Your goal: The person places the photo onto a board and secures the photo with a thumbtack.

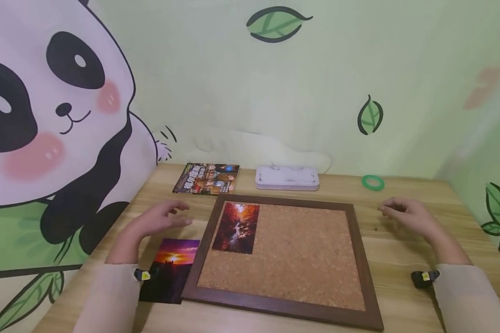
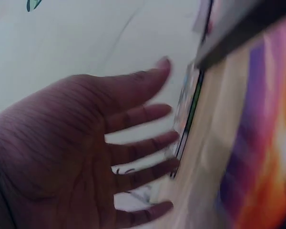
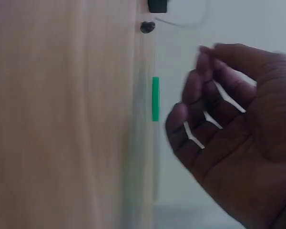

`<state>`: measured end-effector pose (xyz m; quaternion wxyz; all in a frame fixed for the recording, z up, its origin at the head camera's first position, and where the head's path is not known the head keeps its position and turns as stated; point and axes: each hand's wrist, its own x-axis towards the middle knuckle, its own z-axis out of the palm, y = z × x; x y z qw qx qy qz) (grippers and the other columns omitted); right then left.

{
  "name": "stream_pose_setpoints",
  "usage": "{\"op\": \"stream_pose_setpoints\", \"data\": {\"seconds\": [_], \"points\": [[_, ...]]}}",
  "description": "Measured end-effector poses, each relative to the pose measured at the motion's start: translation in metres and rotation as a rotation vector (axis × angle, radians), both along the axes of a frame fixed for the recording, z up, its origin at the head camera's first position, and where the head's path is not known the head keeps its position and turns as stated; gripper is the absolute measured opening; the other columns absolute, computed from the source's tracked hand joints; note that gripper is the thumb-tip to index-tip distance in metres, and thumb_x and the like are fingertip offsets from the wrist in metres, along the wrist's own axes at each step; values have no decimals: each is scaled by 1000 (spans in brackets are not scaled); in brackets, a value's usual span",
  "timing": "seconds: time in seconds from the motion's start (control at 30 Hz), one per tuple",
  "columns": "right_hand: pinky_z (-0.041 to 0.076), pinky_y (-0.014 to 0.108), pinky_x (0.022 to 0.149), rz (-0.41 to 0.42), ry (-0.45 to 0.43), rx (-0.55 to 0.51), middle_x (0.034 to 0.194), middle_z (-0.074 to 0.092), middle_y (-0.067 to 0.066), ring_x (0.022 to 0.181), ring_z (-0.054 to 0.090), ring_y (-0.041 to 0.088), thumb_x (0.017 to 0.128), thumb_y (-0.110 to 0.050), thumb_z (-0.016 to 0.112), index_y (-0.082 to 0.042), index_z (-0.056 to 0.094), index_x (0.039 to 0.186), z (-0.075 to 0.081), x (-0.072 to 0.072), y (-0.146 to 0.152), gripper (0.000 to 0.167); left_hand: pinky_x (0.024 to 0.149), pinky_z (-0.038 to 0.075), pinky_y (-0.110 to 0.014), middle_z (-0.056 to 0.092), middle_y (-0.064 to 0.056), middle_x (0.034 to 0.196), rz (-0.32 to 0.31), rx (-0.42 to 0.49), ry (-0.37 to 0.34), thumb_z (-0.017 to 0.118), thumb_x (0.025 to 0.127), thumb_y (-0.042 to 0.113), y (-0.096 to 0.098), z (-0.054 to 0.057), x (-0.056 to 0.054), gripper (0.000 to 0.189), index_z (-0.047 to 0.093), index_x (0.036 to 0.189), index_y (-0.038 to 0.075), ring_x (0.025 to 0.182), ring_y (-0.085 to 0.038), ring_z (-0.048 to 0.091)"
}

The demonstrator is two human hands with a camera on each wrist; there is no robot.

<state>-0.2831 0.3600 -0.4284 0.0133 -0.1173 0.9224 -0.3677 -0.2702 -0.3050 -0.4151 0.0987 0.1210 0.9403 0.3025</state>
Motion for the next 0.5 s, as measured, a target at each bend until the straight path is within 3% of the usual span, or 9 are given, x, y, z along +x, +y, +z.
{"op": "stream_pose_setpoints", "data": {"seconds": [0.1, 0.2, 0.4, 0.5], "points": [[54, 32, 71, 3, -83, -16, 112, 66, 17, 92, 60, 19, 103, -38, 57, 2, 64, 124, -9, 7, 10, 46, 97, 45, -60, 58, -21, 132, 31, -96, -51, 79, 84, 43, -13, -4, 24, 65, 60, 132, 3, 121, -43, 53], [54, 34, 73, 16, -129, -20, 119, 63, 19, 97, 59, 23, 102, -40, 58, 1, 62, 128, -14, 9, 15, 49, 98, 42, -62, 55, -23, 132, 51, -163, -74, 85, 77, 42, -20, -7, 40, 70, 62, 130, 3, 121, -43, 50], [46, 35, 83, 81, -74, 66, 120, 65, 11, 107, 55, 23, 100, -37, 64, -6, 65, 126, -21, 7, 18, 40, 92, 43, -60, 53, -20, 125, 60, -165, -33, 91, 65, 45, -19, -18, 48, 74, 63, 123, 8, 114, -39, 48], [45, 33, 84, 116, -72, 52, 116, 66, 6, 104, 55, 19, 97, -35, 68, -9, 67, 125, -25, 7, 18, 38, 89, 44, -54, 54, -14, 117, 76, -139, -43, 92, 64, 43, -17, -24, 50, 68, 63, 115, 9, 108, -34, 47]]}}
